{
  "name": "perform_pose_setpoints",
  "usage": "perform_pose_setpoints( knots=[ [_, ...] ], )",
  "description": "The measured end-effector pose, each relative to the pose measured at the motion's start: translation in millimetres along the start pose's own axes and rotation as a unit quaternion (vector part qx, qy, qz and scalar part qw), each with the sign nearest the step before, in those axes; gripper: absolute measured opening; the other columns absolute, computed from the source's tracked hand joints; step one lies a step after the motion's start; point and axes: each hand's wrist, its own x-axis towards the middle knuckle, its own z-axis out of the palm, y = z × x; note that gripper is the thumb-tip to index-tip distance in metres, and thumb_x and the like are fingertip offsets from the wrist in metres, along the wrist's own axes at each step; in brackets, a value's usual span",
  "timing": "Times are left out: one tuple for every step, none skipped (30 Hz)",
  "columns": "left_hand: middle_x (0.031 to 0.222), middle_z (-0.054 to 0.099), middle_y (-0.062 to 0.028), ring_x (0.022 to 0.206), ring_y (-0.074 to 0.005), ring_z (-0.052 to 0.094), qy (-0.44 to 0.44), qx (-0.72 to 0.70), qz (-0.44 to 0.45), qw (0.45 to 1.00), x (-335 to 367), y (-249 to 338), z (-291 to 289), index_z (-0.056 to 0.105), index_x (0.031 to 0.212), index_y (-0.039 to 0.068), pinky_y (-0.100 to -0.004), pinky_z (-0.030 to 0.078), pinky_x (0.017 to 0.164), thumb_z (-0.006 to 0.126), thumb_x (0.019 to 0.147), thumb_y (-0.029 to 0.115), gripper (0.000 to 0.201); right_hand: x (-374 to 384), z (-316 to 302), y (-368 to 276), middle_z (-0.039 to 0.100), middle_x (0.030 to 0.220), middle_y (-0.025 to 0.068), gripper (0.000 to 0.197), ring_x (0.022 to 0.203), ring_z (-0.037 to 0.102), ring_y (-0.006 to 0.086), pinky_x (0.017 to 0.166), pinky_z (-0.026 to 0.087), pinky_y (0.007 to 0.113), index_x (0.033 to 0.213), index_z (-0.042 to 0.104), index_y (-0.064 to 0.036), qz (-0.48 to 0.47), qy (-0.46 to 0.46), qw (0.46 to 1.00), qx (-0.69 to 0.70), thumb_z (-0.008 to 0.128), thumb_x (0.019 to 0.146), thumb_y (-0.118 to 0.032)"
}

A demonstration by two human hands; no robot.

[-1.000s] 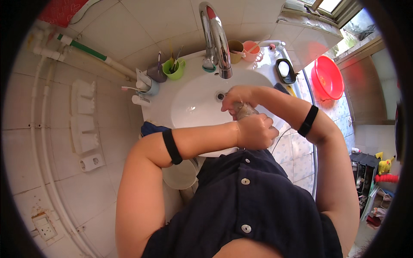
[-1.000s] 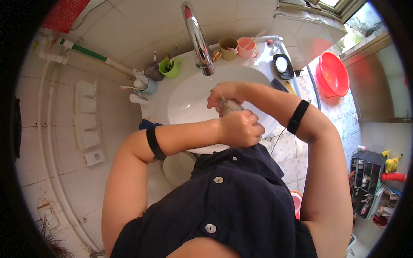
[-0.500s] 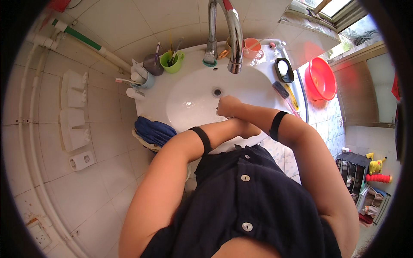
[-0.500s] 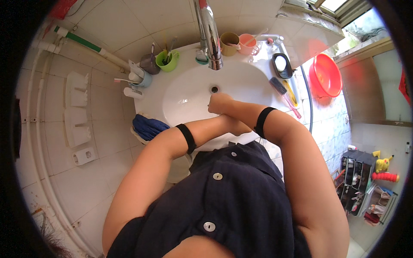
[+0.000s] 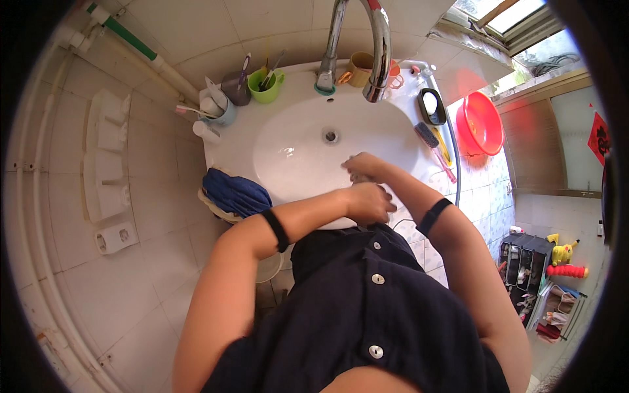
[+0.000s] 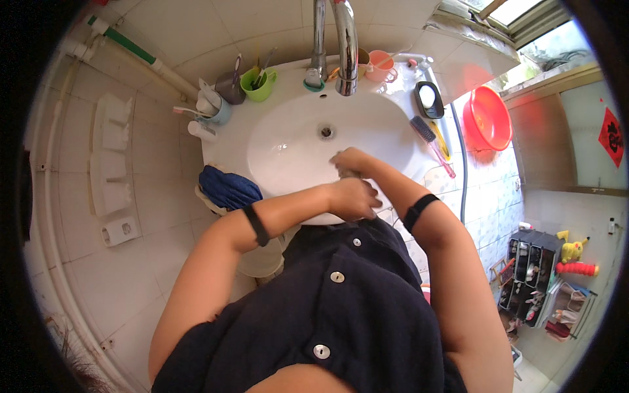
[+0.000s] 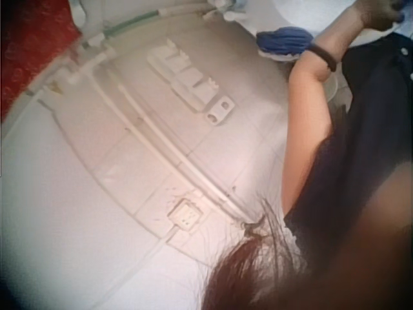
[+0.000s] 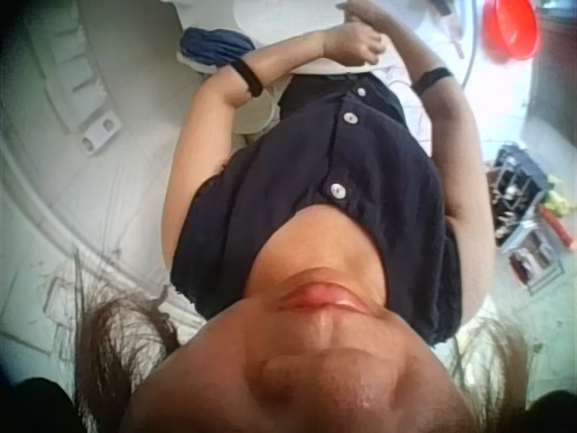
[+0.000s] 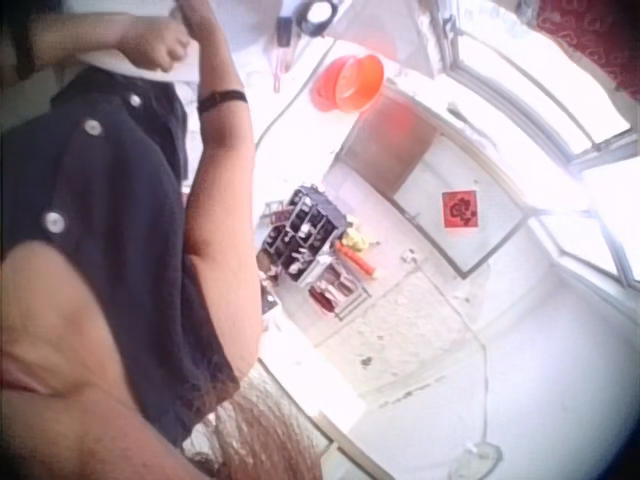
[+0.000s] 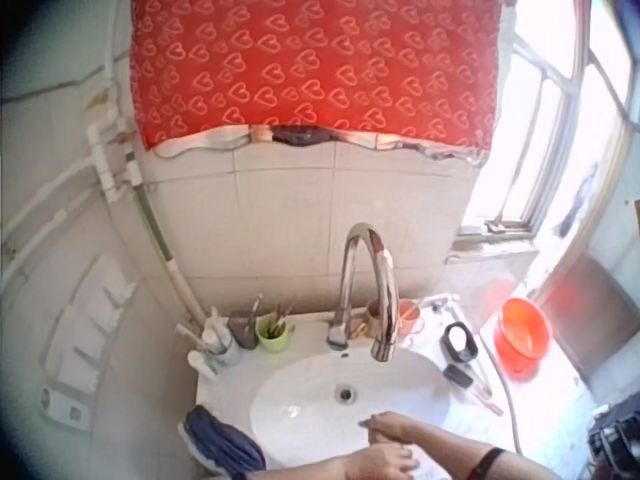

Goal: The person washes pieces of clothing by hand in a bathroom sink, using a brush and applying soap from a bottle, then rinses them under running water.

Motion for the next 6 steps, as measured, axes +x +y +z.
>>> perform_pose_setpoints(
  knots=[
    [0.087,0.06,-0.0079,0.085,-0.0302,0.058,0.129,-0.034,-0.025,0.991,-13.1,-1.7,-2.0,0.064,0.081,0.01,-0.0375,0.048,0.072,0.062,0.066,0.009,0.015,-6.1,-11.0,6.4,0.06,0.073,0.0072,0.02,0.066,0.061,0.0199,0.058,0.05,0.031,0.085,0.058,-0.0018,-0.017,-0.004,0.997,0.078,0.058,0.082,-0.022],
    [0.085,0.058,-0.0079,0.084,-0.0303,0.057,0.255,-0.066,-0.051,0.963,-26.6,-3.9,-4.4,0.063,0.08,0.01,-0.0366,0.048,0.073,0.064,0.065,0.007,0.015,-11.5,-21.2,12.5,0.059,0.077,0.0059,0.02,0.069,0.062,0.0196,0.059,0.051,0.032,0.092,0.056,-0.0011,-0.033,-0.008,0.987,0.155,0.058,0.084,-0.019],
    [0.086,0.057,-0.0078,0.084,-0.0293,0.056,0.347,-0.077,-0.128,0.926,-36.9,-1.5,-10.8,0.061,0.08,0.01,-0.0361,0.048,0.075,0.065,0.065,0.007,0.016,-20.1,-27.4,15.7,0.059,0.077,0.0059,0.02,0.069,0.062,0.0196,0.059,0.051,0.032,0.092,0.056,-0.0011,-0.033,-0.008,0.988,0.154,0.058,0.084,-0.019],
    [0.087,0.055,-0.0078,0.085,-0.0282,0.055,0.434,-0.084,-0.207,0.873,-47.2,2.4,-16.2,0.059,0.081,0.009,-0.0355,0.047,0.078,0.067,0.065,0.007,0.018,-29.9,-29.2,17.5,0.058,0.08,0.0067,0.025,0.071,0.062,0.021,0.06,0.053,0.034,0.097,0.052,-0.0012,-0.087,-0.011,0.964,0.25,0.059,0.083,-0.021],
    [0.095,0.055,-0.0093,0.091,-0.0261,0.055,0.485,-0.081,-0.298,0.818,-57.6,-0.6,-13.4,0.058,0.092,0.011,-0.0343,0.045,0.083,0.067,0.068,0.01,0.025,-37.1,-30.2,19.3,0.058,0.083,0.0076,0.031,0.072,0.063,0.0224,0.061,0.055,0.036,0.102,0.049,-0.0013,-0.138,-0.014,0.928,0.345,0.061,0.083,-0.022],
    [0.103,0.055,-0.0109,0.098,-0.0239,0.054,0.532,-0.075,-0.384,0.751,-64.2,-7.1,-11.5,0.057,0.102,0.013,-0.033,0.043,0.089,0.067,0.071,0.013,0.032,-41.6,-34.0,20.7,0.058,0.086,0.0078,0.035,0.075,0.063,0.024,0.062,0.056,0.041,0.104,0.047,-0.001,-0.211,0.014,0.913,0.348,0.062,0.084,-0.025]
  ],
)
